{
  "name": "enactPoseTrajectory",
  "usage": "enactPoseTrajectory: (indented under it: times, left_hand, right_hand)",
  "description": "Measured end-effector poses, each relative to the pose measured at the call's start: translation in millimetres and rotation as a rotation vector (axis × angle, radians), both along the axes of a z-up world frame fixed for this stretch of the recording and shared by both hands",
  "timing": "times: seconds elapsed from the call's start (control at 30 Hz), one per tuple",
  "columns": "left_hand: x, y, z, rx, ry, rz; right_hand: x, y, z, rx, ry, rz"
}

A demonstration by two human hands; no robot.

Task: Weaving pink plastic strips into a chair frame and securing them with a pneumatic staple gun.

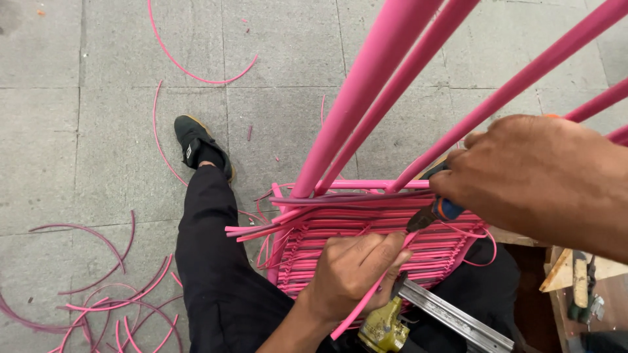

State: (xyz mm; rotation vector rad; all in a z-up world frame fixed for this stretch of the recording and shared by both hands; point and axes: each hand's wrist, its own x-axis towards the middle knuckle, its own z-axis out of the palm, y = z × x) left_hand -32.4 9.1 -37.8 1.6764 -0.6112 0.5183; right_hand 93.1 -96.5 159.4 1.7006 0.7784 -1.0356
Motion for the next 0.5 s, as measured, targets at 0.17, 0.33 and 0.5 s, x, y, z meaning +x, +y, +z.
enactPoseTrajectory:
  times: [0.17,0.33,0.5]
  left_hand:
    - [2.6,3.5,0.3,0.037,-0.003,-0.002]
    - [2.6,2.2,-2.2,0.017,-0.004,-0.019]
    - [5.1,3.1,-1.7,-0.008,-0.008,-0.009]
  right_hand:
    - [4.2,-7.4,-6.5,0.003,0.028,0.018]
    - [4.1,-26.1,-17.4,0.025,0.022,0.019]
    - [-4.4,-31.1,-16.4,0.077,-0.027,0.079]
